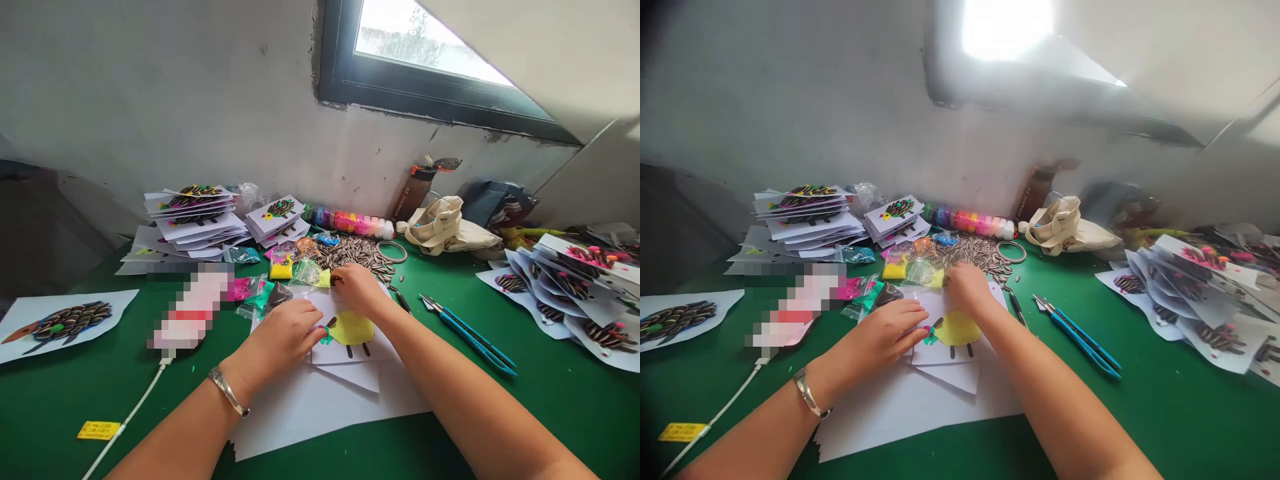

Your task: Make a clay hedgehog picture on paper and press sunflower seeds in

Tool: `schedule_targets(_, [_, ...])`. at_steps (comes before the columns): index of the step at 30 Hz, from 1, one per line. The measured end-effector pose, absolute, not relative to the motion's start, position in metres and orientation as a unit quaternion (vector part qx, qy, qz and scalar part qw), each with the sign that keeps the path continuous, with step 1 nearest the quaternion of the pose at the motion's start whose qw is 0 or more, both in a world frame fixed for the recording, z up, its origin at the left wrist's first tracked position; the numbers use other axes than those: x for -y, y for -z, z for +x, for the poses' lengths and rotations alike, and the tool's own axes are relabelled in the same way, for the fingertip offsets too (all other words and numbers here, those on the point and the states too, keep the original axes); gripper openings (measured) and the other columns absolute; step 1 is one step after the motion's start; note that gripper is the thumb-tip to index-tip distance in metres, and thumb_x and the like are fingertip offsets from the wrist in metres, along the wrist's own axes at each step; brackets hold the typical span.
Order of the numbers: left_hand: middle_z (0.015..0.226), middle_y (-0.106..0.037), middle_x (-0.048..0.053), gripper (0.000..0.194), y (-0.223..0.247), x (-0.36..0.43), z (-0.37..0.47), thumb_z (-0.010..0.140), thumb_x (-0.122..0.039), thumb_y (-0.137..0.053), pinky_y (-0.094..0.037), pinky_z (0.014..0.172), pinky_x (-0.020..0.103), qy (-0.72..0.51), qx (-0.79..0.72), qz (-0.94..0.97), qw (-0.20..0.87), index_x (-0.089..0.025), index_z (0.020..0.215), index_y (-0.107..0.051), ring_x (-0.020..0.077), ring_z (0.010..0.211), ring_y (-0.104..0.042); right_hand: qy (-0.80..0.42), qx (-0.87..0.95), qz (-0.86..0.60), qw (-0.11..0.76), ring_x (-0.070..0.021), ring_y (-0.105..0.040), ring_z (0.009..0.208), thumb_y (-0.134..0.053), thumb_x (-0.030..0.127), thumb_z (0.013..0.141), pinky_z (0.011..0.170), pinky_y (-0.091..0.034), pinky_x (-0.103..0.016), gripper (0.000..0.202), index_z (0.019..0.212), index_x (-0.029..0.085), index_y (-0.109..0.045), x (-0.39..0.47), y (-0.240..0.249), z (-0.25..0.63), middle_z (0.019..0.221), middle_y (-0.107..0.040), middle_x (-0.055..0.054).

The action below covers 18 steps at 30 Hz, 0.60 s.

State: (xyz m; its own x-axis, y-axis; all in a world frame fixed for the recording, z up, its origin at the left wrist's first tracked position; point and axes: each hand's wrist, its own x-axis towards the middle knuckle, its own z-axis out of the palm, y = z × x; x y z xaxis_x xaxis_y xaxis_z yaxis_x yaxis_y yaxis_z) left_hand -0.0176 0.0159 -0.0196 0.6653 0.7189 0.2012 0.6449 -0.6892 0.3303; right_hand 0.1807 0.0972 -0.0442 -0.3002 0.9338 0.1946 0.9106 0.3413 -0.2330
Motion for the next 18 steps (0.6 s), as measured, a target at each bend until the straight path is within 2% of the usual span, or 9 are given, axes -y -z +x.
schedule_targets(3, [0.084,-0.065,0.006,0.024,0.020,-0.017,-0.019,0.095,-0.030,-0.045,-0.047,0.088,0.033,-0.174,-0.377,0.903,0.111,-0.019,0.091,-0.065,0.0201,0.090,-0.061,-0.028,0.811,-0.568,0.140,-0.0203,-0.057,0.077,-0.050,0.011,0.080,0.068,-0.036,-0.027,0.022,0.080,0.017,-0.071,-0.104,0.047,0.176,0.080,-0.065,-0.010])
schedule_targets(6, [0.082,-0.066,0.006,0.024,0.021,-0.018,-0.020,0.095,-0.029,-0.044,-0.047,0.089,0.034,-0.180,-0.377,0.902,0.106,-0.019,0.090,-0.066,0.0202,0.091,-0.061,-0.025,0.804,-0.574,0.154,-0.0206,-0.058,0.081,-0.048,0.006,0.079,0.071,-0.037,-0.027,0.029,0.093,0.017,-0.071,-0.100,0.043,0.182,0.083,-0.065,-0.010])
schedule_targets(8, [0.082,-0.066,0.005,0.024,0.022,-0.017,-0.019,0.095,-0.029,-0.045,-0.047,0.089,0.034,-0.184,-0.374,0.903,0.105,-0.019,0.090,-0.066,0.0205,0.091,-0.061,-0.029,0.792,-0.584,0.174,-0.0202,-0.058,0.085,-0.044,0.006,0.082,0.072,-0.039,-0.027,0.034,0.101,0.018,-0.070,-0.088,0.039,0.191,0.088,-0.065,-0.010])
schedule_targets(11, [0.082,-0.067,0.005,0.024,0.023,-0.017,-0.018,0.095,-0.028,-0.044,-0.047,0.090,0.035,-0.190,-0.367,0.904,0.107,-0.019,0.090,-0.066,0.0203,0.091,-0.061,-0.063,0.772,-0.594,0.217,-0.0167,-0.060,0.083,-0.041,0.013,0.089,0.074,-0.042,-0.025,0.032,0.107,0.021,-0.066,-0.060,0.035,0.203,0.091,-0.067,-0.006])
schedule_targets(14, [0.082,-0.067,0.005,0.025,0.023,-0.016,-0.016,0.096,-0.027,-0.044,-0.046,0.090,0.035,-0.188,-0.359,0.907,0.112,-0.019,0.089,-0.067,0.0198,0.091,-0.061,-0.271,0.694,-0.570,0.346,-0.0156,-0.061,0.072,-0.053,0.025,0.085,0.068,-0.045,-0.025,0.016,0.095,0.021,-0.064,-0.030,0.032,0.206,0.080,-0.067,-0.001])
schedule_targets(16, [0.082,-0.067,0.005,0.026,0.022,-0.016,-0.016,0.096,-0.026,-0.043,-0.046,0.090,0.035,-0.180,-0.356,0.910,0.116,-0.019,0.088,-0.067,0.0196,0.090,-0.060,-0.348,0.670,-0.546,0.363,-0.0147,-0.059,0.069,-0.055,0.026,0.082,0.064,-0.044,-0.024,0.011,0.087,0.020,-0.063,-0.016,0.030,0.202,0.077,-0.065,0.000])
schedule_targets(18, [0.081,-0.067,0.005,0.027,0.021,-0.016,-0.015,0.096,-0.025,-0.042,-0.046,0.089,0.034,-0.173,-0.354,0.912,0.119,-0.019,0.087,-0.066,0.0193,0.089,-0.060,-0.348,0.681,-0.539,0.353,-0.0139,-0.055,0.070,-0.054,0.024,0.082,0.063,-0.042,-0.023,0.010,0.079,0.020,-0.063,-0.008,0.029,0.196,0.074,-0.062,0.000])
